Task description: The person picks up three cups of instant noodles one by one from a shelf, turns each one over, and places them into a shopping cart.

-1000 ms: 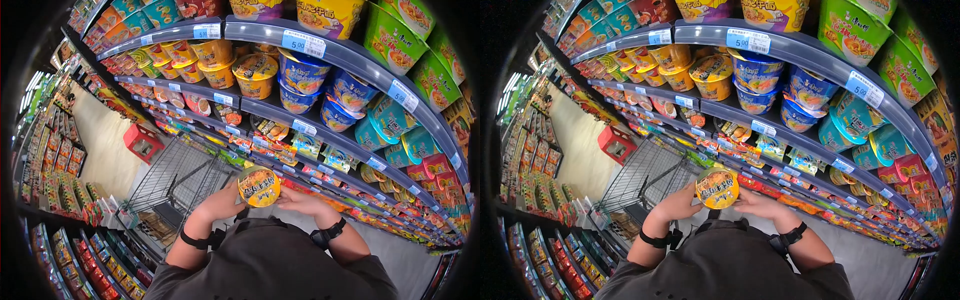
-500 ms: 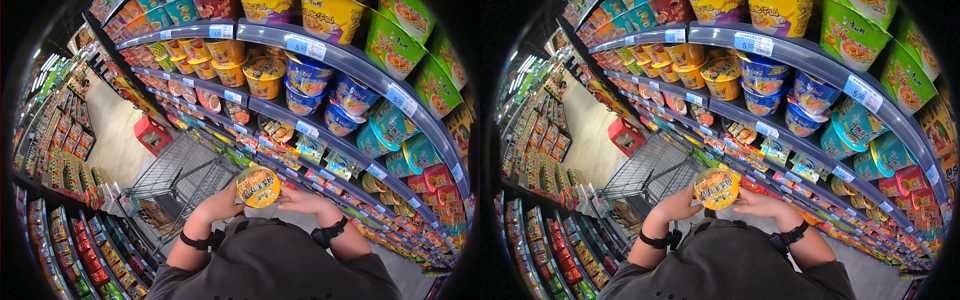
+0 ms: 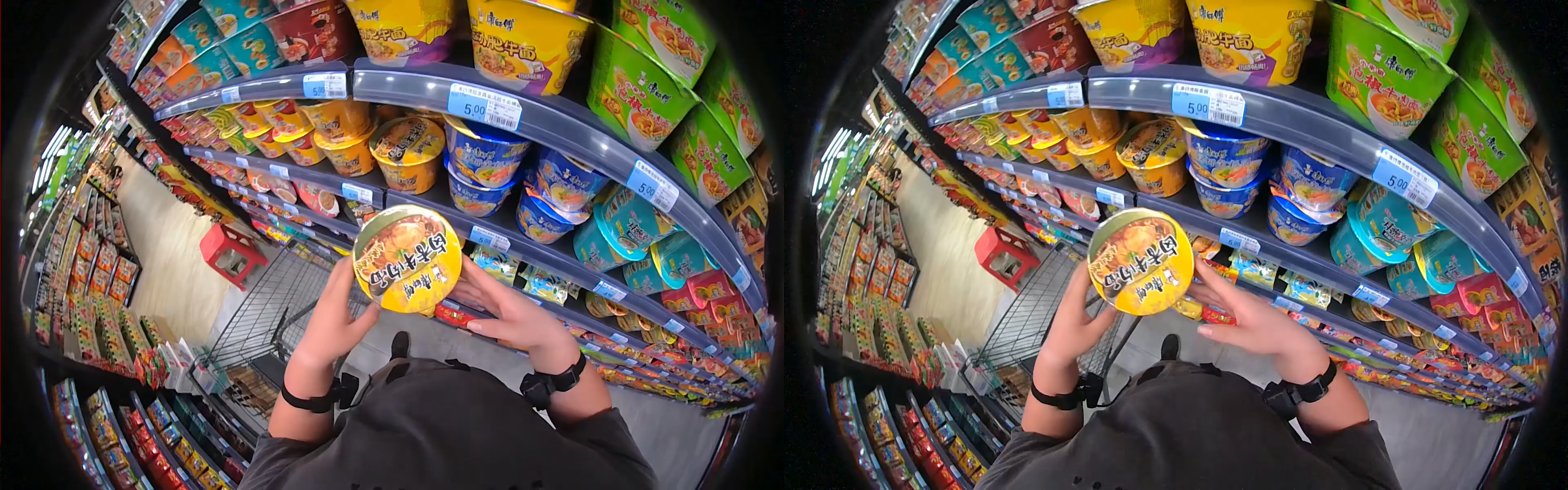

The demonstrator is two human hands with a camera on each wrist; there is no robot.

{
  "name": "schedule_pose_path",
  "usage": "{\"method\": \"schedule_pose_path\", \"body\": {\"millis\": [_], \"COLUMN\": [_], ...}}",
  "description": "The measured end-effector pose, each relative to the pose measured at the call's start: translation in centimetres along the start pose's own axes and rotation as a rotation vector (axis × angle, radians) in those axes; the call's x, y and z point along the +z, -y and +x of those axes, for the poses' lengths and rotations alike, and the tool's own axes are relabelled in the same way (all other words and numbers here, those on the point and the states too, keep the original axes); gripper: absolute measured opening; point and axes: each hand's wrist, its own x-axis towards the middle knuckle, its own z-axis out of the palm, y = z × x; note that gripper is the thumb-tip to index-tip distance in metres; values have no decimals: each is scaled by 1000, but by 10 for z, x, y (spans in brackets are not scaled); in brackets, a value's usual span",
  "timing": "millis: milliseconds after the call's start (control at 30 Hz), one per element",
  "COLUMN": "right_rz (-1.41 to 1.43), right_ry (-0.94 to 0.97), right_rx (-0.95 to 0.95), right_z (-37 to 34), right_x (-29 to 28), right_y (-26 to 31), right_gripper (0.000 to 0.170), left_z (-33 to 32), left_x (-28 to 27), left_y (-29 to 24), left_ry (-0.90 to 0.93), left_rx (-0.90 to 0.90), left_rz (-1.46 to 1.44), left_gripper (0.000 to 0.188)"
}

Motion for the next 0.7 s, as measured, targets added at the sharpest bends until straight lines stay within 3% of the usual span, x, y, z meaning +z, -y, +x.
{"method": "schedule_pose_path", "body": {"millis": [100,267,567,700], "right_rz": [-16,-14,-1,42], "right_ry": [1,-43,2,71], "right_rx": [-110,-133,-80,-25], "right_z": [17,39,61,54], "right_x": [-2,-6,-11,-11], "right_y": [19,26,29,27], "right_gripper": [98,100,101,101], "left_z": [26,64,101,98], "left_x": [-12,-31,-57,-65], "left_y": [10,36,71,73], "left_ry": [-39,-43,52,191], "left_rx": [104,247,310,285], "left_rz": [-10,-60,-99,-54], "left_gripper": [75,77,81,84]}}
